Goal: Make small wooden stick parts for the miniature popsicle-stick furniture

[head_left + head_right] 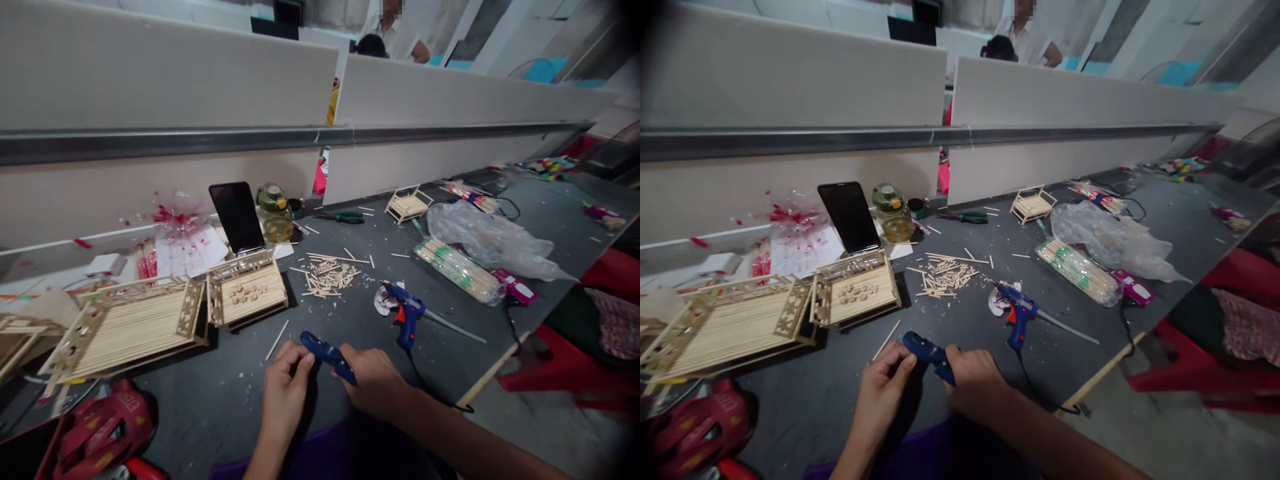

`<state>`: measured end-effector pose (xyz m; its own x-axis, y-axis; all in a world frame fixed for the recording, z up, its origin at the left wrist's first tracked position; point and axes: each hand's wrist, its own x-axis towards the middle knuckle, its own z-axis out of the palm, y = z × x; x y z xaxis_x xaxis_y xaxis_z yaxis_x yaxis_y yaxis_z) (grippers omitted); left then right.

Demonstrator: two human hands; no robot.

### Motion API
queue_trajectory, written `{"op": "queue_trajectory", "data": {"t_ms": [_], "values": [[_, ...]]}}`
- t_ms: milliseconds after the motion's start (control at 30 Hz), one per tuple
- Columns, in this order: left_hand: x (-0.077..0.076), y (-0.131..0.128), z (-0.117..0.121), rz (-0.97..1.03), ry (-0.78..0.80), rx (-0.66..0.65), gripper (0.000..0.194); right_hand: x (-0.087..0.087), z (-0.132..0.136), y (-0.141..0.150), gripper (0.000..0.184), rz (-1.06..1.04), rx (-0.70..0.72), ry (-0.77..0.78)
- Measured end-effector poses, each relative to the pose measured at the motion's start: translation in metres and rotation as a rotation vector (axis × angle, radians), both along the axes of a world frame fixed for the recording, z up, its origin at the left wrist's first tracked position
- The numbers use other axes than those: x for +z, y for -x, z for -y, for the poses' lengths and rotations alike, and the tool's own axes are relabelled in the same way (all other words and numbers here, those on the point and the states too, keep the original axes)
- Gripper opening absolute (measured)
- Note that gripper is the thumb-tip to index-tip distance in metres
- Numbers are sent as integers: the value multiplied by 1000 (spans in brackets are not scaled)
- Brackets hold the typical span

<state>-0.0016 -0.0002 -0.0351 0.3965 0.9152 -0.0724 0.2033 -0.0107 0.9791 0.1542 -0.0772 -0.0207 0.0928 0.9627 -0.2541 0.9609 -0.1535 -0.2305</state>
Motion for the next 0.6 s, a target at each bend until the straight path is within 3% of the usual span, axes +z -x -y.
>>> {"op": "queue_trajectory", "data": {"t_ms": [133, 333, 600], "values": [[1, -2, 4, 3, 8, 13, 24, 2, 0, 0, 11, -28, -84, -61], [4, -5, 9, 3, 84, 38, 26, 4, -8, -9, 35, -117, -5, 35], [2, -5, 10, 14, 113, 69, 25, 5, -9, -6, 27, -113, -18, 45]]}}
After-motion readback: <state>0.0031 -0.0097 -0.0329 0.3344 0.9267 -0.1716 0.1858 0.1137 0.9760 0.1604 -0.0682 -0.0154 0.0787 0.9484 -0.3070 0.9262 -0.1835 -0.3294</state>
